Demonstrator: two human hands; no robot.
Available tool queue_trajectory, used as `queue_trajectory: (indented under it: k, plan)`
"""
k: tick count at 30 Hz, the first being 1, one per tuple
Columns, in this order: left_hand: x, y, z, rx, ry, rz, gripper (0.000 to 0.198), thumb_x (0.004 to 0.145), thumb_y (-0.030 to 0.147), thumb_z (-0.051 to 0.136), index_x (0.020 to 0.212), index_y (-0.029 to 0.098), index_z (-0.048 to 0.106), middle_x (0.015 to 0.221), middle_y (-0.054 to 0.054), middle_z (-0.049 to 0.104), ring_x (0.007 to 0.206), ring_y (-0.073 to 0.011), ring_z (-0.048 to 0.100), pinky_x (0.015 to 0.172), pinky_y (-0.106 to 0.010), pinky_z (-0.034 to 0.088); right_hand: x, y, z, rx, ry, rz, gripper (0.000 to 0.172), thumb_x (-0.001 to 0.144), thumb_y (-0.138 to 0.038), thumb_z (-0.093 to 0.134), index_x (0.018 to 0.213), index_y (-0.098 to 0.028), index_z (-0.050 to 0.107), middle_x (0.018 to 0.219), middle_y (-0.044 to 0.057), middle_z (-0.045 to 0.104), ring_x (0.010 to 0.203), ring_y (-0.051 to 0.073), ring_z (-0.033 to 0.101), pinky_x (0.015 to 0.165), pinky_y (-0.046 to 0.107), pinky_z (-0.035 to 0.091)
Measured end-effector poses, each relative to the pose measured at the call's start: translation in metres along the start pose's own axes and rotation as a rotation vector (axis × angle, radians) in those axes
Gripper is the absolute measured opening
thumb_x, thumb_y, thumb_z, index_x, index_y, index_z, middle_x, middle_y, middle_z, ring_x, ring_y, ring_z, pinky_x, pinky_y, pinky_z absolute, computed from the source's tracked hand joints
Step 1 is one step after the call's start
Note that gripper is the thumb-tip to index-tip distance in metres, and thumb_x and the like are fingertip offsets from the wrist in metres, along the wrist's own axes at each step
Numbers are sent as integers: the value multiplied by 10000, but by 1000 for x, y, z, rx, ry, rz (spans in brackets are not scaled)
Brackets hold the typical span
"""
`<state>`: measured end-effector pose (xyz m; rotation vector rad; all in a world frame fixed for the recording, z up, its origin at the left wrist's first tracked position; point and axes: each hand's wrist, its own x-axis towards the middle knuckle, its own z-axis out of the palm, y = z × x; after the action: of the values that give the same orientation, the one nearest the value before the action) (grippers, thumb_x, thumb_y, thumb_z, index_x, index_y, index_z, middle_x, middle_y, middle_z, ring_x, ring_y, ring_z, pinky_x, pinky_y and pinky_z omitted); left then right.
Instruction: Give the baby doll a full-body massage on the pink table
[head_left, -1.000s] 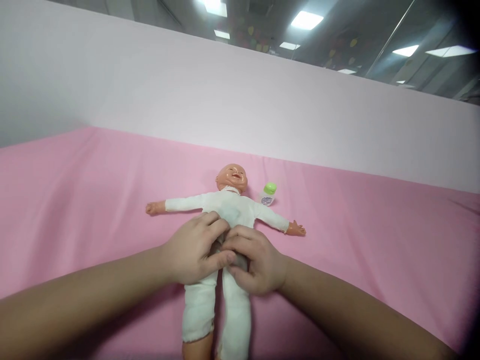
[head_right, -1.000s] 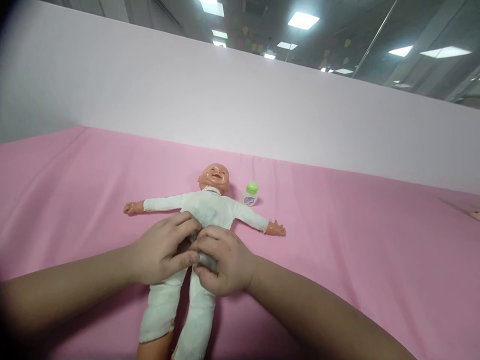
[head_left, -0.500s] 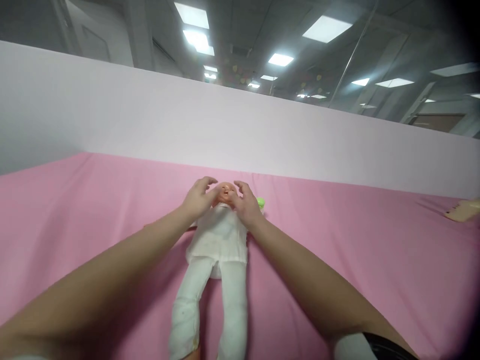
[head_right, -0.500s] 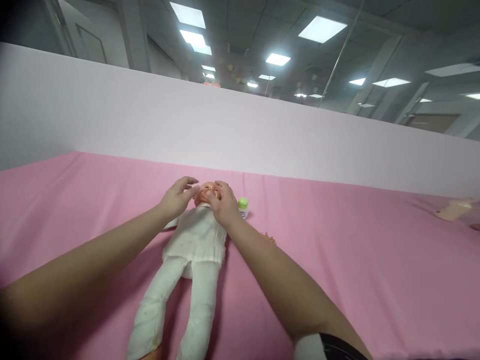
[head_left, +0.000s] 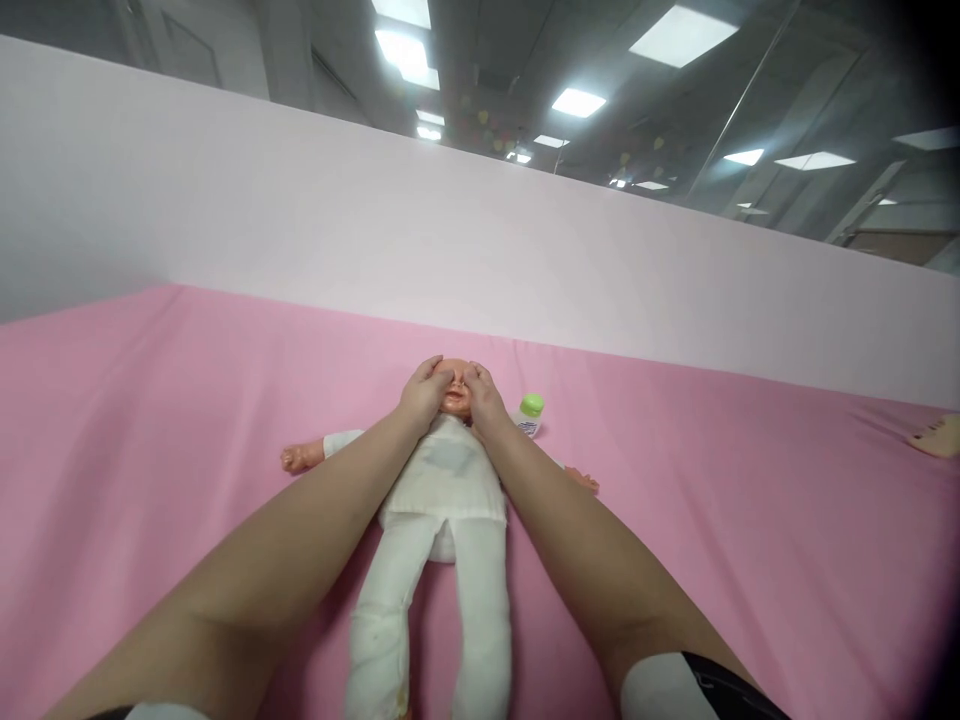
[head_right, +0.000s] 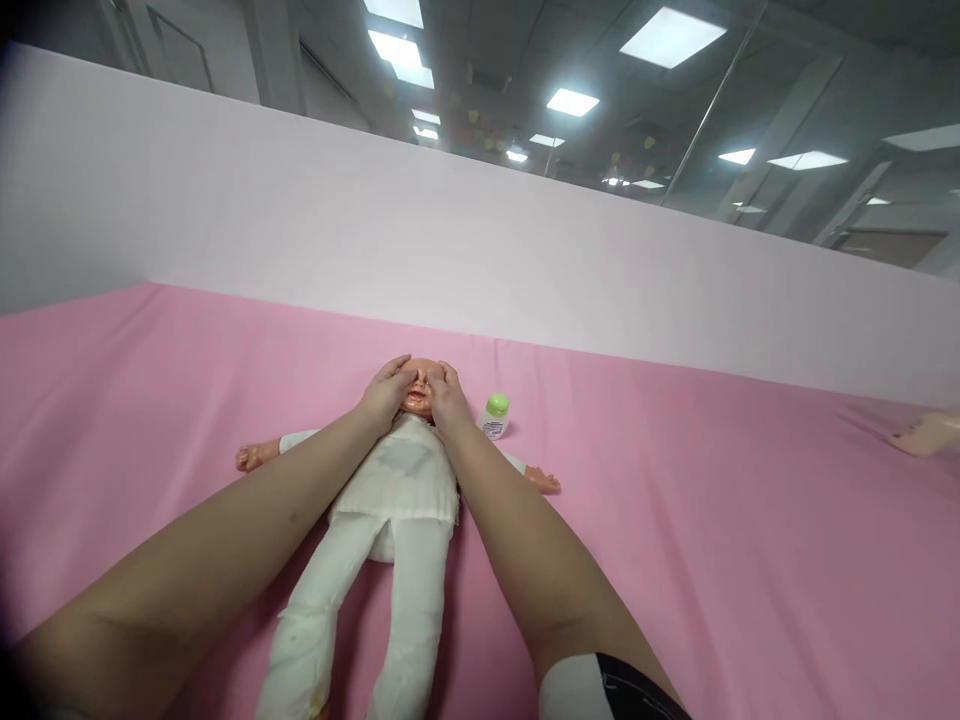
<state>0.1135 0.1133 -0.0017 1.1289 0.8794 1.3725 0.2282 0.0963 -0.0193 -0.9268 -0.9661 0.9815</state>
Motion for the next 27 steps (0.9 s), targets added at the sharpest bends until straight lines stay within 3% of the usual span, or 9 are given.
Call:
queue_trajectory:
  k: [7,11,16,19,27]
  plan:
    - [-4,4,-3,-30,-25,-15,647,715,337,794,1328,196,641,1157,-109,723,990,-243,716,926,-385,578,-11,-16,3,79,3,64,749,691,-449,834,1341,-274,505,1175,40,673,963,206,708,887,358,602]
    - [-1,0,-2,7,-9,-1,602,726,344,800,1300,212,675,1173,-101,729,1043,-257,705,956,-383,564,-10,-16,1,19,65,41,667,687,-480,843,1253,-266,561,1153,31,673,942,196,700,855,342,600]
    - [1,0,1,-51,6,-30,552,770,322,754,1303,201,679,1197,-108,730,1069,-251,700,968,-371,565,-6,-12,1,59,86,29,519,785,-477,722,1231,-246,590,1124,29,699,971,188,688,909,350,597]
    - [0,2,-1,-95,0,-50,580,791,322,725,1347,176,653,1237,-130,724,1076,-258,709,970,-381,573,-9,-14,-1,123,57,78,495,818,-426,658,1278,-253,596,1181,32,710,1026,203,696,949,377,600]
    - [-3,2,-14,-236,-38,-132,597,818,277,689,1406,192,633,1317,-151,702,1103,-289,718,971,-430,589,-23,-27,-13,196,-16,187,702,745,-264,656,1439,-287,556,1459,18,612,1210,210,658,1033,388,584]
